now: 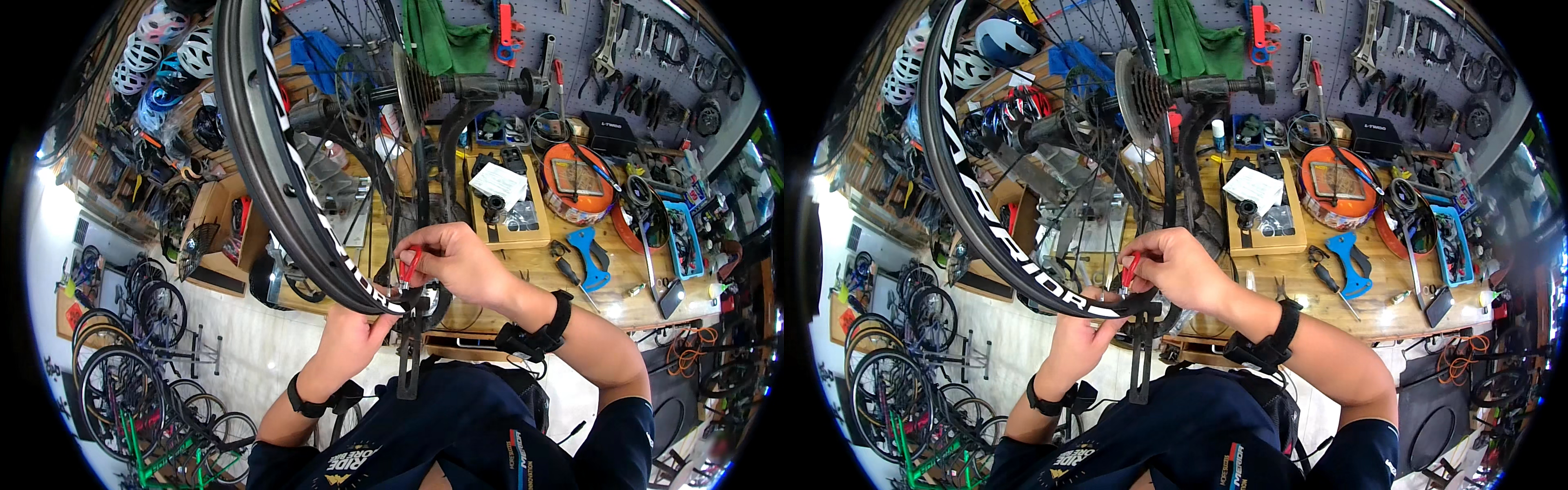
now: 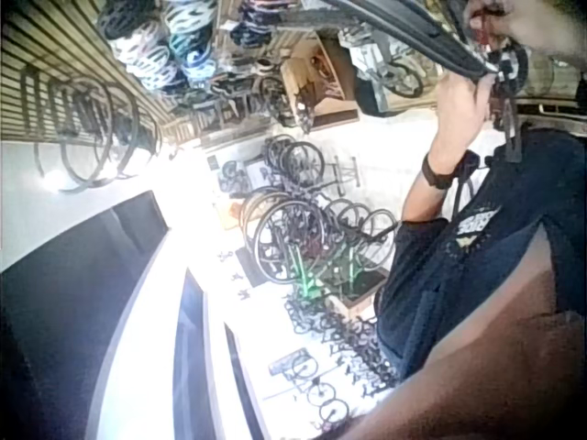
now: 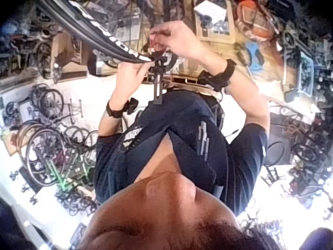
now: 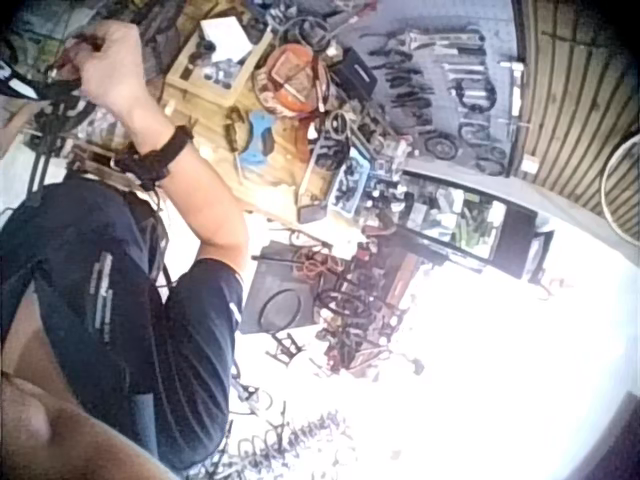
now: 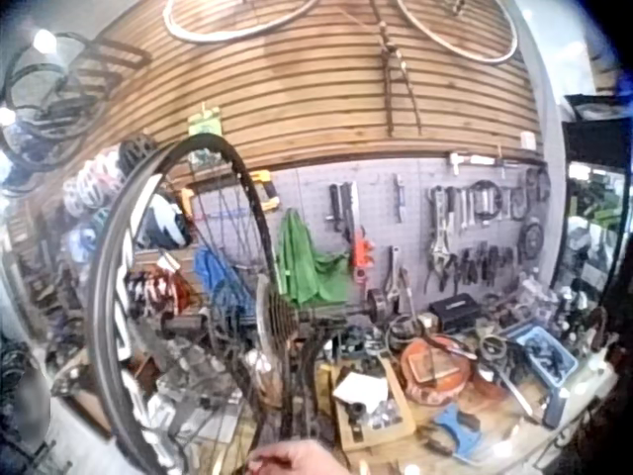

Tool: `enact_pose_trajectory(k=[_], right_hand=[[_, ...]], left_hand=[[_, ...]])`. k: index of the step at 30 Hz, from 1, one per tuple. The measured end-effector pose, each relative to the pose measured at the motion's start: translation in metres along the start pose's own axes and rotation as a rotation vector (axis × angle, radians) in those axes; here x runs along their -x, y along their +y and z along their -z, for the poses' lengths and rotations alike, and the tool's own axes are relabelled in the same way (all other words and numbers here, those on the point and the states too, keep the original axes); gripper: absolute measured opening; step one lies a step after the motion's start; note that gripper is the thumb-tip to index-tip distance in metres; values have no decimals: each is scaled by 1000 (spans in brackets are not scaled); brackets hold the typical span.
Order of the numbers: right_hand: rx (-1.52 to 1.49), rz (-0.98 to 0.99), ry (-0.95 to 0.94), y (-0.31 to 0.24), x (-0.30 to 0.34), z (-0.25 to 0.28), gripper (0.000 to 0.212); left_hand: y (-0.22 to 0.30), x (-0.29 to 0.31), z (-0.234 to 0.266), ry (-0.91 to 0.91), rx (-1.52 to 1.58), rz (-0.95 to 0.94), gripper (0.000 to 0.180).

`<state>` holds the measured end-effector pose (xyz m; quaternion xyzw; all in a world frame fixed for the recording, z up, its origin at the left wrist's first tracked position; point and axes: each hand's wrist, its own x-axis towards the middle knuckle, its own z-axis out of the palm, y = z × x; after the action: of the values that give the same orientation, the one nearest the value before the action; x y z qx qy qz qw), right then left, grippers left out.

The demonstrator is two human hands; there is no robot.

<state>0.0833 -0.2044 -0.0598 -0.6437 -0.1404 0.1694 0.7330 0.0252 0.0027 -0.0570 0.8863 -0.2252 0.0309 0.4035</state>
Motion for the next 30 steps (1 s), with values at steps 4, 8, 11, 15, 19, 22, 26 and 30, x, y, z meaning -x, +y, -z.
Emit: enact_pose_trajectory(k=[4,8,11,15,19,22,26,30], right_hand=[[149,-12,94,-4,1,-5,16],[299,110,163,-1,3,-6,17],[415,167,145,-2,4,-7,16],[546,122,123,-15,3,-10,18],[499,152,58,-12,-1,-12,20],[193,-39,-149,-15,-2,-4,26],[-27,-202,-176,-13,-6,2,22],[28,-175,-144,-8,-9,-4,22]], left_hand=[[-7,2,-3,-29,-14,11,21],[-7,0,-2,-59,-16,16,20],[-8,-1,-1,-69,-24,-2,21],[-13,0,-3,-70,-44,-10,22],[-13,-1,-3,-75,-56,-19,21],[-16,0,-3,-80,-45,-32,20],[-19,2,-6,-75,17,9,19],[-19,2,-6,-64,60,24,18]])
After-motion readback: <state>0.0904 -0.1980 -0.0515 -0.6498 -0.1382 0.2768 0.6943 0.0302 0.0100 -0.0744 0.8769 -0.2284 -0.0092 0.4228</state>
